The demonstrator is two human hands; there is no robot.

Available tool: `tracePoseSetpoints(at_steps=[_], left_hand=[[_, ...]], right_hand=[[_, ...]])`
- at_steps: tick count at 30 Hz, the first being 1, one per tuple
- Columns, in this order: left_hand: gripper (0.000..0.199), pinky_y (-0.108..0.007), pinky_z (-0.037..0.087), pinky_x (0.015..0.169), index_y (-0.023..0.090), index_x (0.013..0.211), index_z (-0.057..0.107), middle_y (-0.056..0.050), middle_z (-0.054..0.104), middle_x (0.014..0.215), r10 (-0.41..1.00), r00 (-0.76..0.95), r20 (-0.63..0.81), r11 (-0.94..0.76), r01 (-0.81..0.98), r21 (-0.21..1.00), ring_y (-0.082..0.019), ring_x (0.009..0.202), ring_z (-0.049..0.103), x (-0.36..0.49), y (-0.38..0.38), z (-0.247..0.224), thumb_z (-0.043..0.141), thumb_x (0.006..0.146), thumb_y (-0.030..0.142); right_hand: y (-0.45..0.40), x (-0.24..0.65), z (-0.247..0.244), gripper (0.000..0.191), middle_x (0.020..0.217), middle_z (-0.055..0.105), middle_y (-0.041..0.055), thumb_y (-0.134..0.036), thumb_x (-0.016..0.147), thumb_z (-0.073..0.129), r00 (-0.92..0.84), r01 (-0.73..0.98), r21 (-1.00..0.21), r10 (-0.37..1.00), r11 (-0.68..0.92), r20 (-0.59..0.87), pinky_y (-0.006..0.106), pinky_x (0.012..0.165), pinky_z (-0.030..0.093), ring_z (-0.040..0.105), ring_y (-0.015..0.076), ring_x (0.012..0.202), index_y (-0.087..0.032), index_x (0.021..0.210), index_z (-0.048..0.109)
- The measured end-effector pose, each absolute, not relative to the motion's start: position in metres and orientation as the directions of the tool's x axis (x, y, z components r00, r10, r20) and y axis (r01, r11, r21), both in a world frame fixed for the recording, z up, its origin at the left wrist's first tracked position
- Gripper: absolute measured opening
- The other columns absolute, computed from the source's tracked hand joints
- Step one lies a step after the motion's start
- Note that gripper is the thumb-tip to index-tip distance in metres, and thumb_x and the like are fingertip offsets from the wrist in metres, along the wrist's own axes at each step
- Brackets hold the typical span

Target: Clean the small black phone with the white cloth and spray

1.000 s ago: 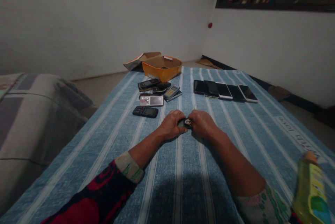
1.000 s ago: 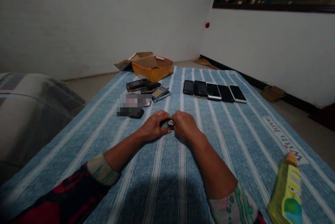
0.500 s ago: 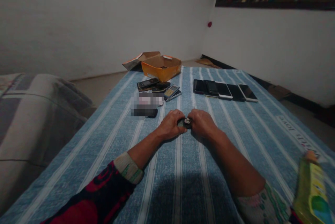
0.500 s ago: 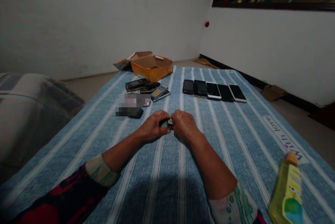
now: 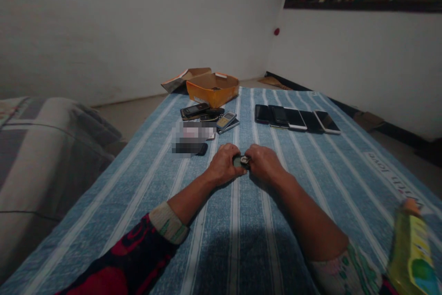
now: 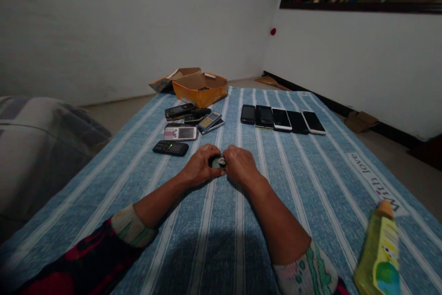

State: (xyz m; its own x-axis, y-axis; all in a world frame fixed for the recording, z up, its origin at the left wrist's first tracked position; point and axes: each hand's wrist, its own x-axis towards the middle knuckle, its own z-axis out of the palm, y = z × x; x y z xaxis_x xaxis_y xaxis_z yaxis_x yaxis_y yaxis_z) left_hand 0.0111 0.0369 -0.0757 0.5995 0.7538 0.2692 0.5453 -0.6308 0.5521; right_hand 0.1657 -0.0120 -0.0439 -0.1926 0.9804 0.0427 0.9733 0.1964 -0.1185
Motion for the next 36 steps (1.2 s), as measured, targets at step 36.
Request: tracePoseSetpoints(at_steps=[36], left_hand=[[0.02,-0.035,0.044,0.08,0.018,0.08,0.069,-0.002,0.062,0.085,0.743,0.613,0.267,-0.629,0.503,0.593,-0.022,0.088,0.056,0.012,0.038,-0.078,0.073,0.061,0.023]], right_hand=[[-0.005,0.151,-0.05,0.025,0.097,0.065,0.011,-0.017,0.089,0.046,-0.129,0.985,-0.105,0.988,0.138,0.088,0.027,0.066,0.037,0.061,0.0205,0.086,-0.016,0.1,0.068]])
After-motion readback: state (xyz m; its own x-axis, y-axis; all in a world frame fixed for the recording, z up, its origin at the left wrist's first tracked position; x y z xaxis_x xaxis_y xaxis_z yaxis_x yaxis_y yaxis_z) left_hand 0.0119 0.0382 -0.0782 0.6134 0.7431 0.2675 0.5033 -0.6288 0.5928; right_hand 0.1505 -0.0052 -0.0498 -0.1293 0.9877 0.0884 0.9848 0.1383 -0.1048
